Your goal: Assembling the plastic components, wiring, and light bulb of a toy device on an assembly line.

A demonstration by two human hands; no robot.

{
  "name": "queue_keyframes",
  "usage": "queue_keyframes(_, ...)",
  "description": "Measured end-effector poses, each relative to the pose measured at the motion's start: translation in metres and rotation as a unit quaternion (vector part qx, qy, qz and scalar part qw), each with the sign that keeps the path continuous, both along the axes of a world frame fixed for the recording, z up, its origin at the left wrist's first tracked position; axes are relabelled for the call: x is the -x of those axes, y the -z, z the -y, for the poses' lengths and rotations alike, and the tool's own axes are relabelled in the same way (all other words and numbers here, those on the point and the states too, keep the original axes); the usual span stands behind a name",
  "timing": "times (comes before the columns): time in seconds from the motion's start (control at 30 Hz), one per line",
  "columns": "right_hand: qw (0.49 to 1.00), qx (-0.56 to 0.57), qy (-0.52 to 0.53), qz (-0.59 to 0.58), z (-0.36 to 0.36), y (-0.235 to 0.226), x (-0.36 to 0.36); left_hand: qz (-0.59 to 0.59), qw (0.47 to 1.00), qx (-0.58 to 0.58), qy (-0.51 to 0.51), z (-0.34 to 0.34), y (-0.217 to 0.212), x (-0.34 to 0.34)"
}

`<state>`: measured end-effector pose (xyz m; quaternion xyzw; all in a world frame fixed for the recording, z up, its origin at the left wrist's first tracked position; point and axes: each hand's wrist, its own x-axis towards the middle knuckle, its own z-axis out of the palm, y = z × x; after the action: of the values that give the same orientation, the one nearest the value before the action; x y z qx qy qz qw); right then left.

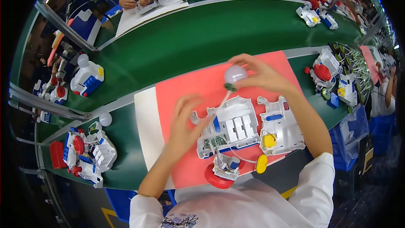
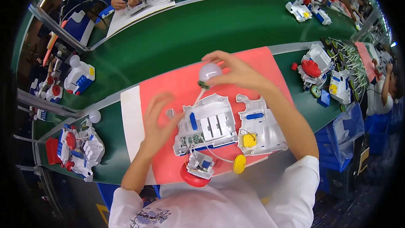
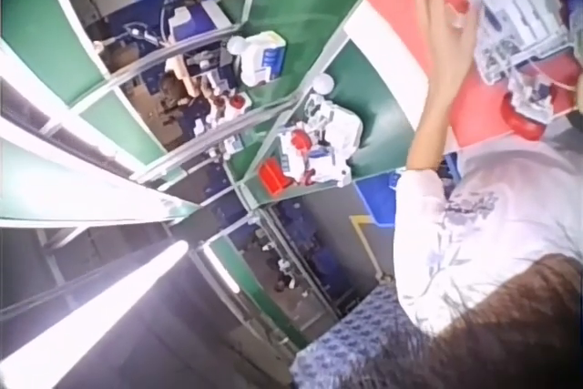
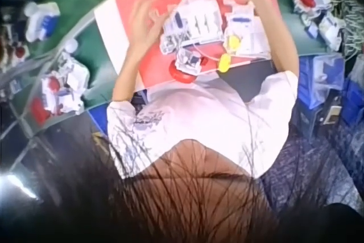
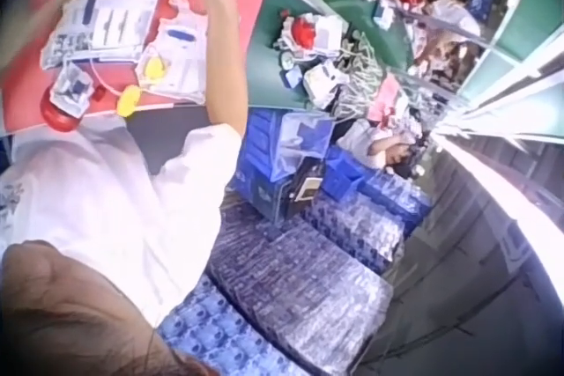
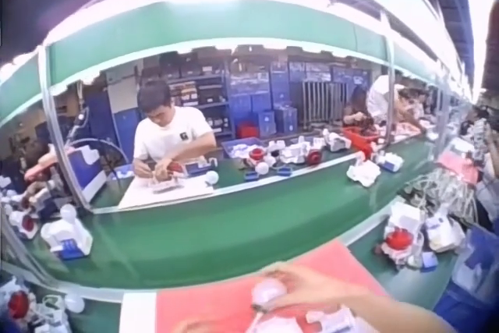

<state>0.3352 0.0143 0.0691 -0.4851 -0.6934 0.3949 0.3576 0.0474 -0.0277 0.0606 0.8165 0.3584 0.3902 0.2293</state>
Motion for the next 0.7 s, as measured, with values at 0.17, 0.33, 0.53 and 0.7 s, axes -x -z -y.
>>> queue_keyframes(0.17, 0.996, 0.074, -0.037, 0.02, 0.032, -0.019, -0.032, -0.003, 0.99, 0.138, 0.017, 0.118, 0.01, 0.038)
queue_keyframes(0.33, 0.992, -0.027, -0.073, 0.1, 0.023, -0.015, -0.027, -0.025, 0.999, 0.034, -0.027, 0.164, 0.068, 0.025)
queue_keyframes(0.53, 0.976, 0.009, -0.053, 0.212, 0.011, -0.016, -0.021, -0.053, 0.997, 0.026, -0.039, 0.172, 0.068, 0.018)
queue_keyframes(0.7, 0.949, 0.017, -0.053, 0.311, 0.009, -0.024, -0.013, -0.018, 0.997, 0.076, -0.004, 0.169, 0.068, 0.017)
